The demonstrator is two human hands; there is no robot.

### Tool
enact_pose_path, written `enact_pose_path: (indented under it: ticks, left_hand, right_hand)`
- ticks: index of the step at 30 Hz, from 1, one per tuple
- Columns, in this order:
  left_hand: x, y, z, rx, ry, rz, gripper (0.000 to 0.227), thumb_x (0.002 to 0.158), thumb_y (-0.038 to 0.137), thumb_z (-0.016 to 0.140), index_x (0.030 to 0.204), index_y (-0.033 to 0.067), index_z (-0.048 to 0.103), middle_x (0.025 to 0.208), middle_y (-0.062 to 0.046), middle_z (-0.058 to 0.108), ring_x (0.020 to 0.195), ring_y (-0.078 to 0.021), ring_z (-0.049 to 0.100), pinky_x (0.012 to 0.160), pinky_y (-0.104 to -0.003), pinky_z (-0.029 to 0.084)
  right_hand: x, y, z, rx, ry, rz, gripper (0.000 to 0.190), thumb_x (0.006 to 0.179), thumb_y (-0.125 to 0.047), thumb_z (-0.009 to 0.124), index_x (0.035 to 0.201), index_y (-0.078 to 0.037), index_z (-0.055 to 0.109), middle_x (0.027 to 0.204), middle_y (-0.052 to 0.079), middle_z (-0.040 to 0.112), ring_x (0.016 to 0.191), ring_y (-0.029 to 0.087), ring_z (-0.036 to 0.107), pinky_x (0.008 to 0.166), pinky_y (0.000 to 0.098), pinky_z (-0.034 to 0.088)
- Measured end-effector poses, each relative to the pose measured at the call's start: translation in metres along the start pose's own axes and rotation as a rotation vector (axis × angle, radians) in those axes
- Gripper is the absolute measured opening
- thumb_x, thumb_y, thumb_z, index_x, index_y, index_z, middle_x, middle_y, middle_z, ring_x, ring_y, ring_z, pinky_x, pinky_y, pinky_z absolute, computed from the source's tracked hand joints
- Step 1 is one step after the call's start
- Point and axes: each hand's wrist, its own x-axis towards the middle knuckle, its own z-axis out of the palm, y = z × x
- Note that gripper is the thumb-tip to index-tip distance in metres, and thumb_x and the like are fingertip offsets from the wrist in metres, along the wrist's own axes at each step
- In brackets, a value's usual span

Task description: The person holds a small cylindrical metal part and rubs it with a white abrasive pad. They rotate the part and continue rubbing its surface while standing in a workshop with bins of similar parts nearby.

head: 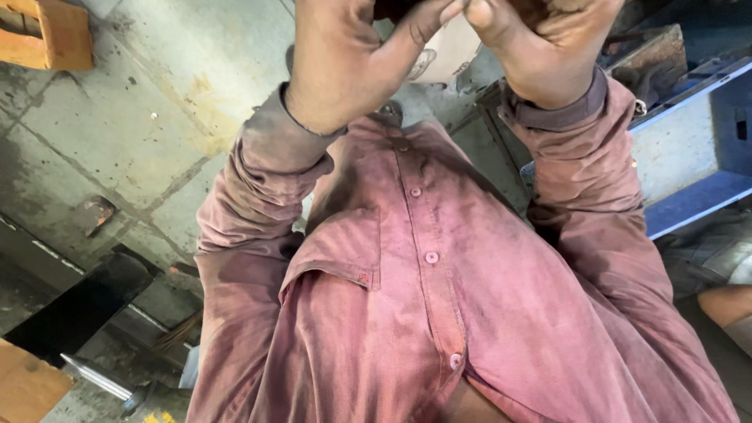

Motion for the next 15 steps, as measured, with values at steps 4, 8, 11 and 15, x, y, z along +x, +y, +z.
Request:
enact_pose_path:
  ticks: [4,8,11,15]
  left_hand:
    - [0.001,0.005,-0.003,0.082,-0.033,0.030,0.011,0.105,0.006,0.078,0.108,0.0006,0.069,0.093,-0.007,0.072,0.084,-0.0134,0.072,0.074,-0.028,0.058]
    - [0.000,0.002,-0.002,0.174,-0.020,0.048,0.018,0.107,0.008,0.084,0.111,0.0029,0.068,0.098,-0.006,0.074,0.085,-0.0115,0.074,0.074,-0.025,0.058]
    - [-0.003,-0.001,0.001,0.077,-0.029,-0.068,0.027,0.103,0.011,0.087,0.112,0.0009,0.064,0.095,-0.005,0.070,0.084,-0.0128,0.070,0.071,-0.025,0.057]
    - [-0.007,0.000,0.003,0.112,-0.012,-0.063,0.028,0.103,0.012,0.087,0.117,0.0026,0.064,0.098,-0.004,0.072,0.086,-0.0114,0.070,0.076,-0.025,0.058]
  right_hand:
    - [0.004,-0.012,0.002,0.089,-0.003,0.143,0.025,0.106,-0.023,0.075,0.107,0.001,0.068,0.089,0.004,0.068,0.078,0.010,0.064,0.070,0.0236,0.050]
    - [0.006,-0.015,0.004,0.038,-0.045,0.015,0.024,0.111,-0.020,0.071,0.120,0.003,0.069,0.107,0.009,0.072,0.098,0.014,0.070,0.088,0.0266,0.058]
    - [0.002,-0.008,0.007,0.063,0.024,-0.019,0.025,0.112,-0.014,0.080,0.126,0.002,0.067,0.111,0.010,0.073,0.101,0.014,0.071,0.090,0.0260,0.058]
    - [-0.008,0.004,0.011,0.096,0.072,-0.022,0.028,0.110,-0.007,0.081,0.129,-0.001,0.062,0.115,0.009,0.074,0.101,0.013,0.071,0.088,0.0249,0.058]
